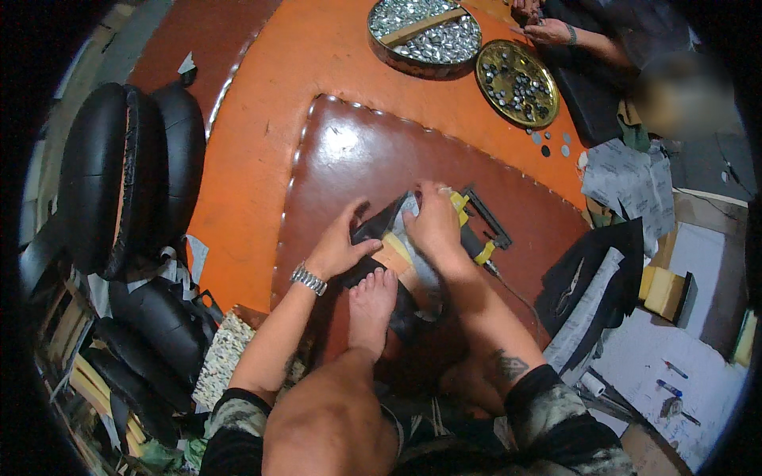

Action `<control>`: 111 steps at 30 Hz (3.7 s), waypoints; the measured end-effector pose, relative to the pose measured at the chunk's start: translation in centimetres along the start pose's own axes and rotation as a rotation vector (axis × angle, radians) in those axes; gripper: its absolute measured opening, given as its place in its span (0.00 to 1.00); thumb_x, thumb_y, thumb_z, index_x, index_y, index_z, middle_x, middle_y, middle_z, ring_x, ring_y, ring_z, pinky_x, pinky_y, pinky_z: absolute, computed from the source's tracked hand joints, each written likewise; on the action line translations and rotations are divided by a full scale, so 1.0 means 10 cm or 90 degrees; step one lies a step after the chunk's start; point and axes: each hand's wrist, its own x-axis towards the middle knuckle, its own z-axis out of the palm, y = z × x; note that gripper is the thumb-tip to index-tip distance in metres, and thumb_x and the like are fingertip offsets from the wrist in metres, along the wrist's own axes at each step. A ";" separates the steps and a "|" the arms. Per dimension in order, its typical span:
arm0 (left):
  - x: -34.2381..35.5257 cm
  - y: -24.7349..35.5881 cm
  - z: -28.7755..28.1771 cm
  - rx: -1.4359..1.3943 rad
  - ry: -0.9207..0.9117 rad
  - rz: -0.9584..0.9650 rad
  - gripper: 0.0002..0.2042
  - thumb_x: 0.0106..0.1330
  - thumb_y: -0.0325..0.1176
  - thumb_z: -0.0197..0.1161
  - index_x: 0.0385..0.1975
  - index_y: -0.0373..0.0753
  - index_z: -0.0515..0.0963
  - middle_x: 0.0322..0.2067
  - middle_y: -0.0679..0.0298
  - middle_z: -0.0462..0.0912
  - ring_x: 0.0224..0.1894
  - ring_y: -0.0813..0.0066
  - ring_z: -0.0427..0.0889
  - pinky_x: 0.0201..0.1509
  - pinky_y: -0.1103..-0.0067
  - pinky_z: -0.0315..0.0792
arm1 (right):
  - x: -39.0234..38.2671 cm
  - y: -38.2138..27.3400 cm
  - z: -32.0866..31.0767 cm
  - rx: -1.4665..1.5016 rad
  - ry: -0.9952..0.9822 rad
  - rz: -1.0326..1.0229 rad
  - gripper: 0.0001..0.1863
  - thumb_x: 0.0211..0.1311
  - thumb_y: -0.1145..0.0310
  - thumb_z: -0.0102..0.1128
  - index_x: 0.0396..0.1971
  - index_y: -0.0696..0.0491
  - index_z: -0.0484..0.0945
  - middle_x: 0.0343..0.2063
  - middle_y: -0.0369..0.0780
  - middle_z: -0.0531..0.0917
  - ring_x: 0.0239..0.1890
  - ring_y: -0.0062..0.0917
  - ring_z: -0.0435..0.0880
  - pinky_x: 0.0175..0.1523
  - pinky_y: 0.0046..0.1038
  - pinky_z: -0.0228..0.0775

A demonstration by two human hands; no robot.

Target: The person sits on the floor and staples black fabric onto a rectangular foam cushion using a pneumatic staple gun. They repeatedly fold the fabric edges, align them, and fire staples to secure the material. The person occasionally adjusts the fabric and inspects the edges while working.

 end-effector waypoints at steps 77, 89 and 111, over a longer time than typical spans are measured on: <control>0.20 0.03 -0.10 -0.154 -0.167 -0.019 0.17 0.66 0.17 0.62 0.53 0.38 0.84 0.53 0.55 0.89 0.54 0.68 0.87 0.63 0.72 0.78 | -0.54 -0.31 -0.37 0.435 -0.192 -0.054 0.09 0.65 0.77 0.62 0.40 0.65 0.88 0.36 0.50 0.90 0.40 0.38 0.90 0.49 0.34 0.80; 0.03 0.01 0.00 -0.011 -0.069 -0.001 0.15 0.70 0.23 0.61 0.55 0.36 0.85 0.48 0.58 0.92 0.48 0.71 0.89 0.58 0.73 0.81 | -0.86 -0.41 -0.19 0.310 -0.176 -0.192 0.10 0.59 0.73 0.66 0.40 0.58 0.86 0.37 0.50 0.87 0.43 0.47 0.87 0.50 0.44 0.81; -0.13 -0.15 -0.03 0.099 -0.063 -0.352 0.22 0.71 0.55 0.70 0.35 0.38 0.91 0.24 0.63 0.87 0.27 0.75 0.81 0.36 0.71 0.76 | -1.09 -0.64 0.49 0.097 -0.197 -0.194 0.06 0.58 0.72 0.63 0.33 0.58 0.84 0.39 0.48 0.84 0.46 0.44 0.85 0.49 0.44 0.82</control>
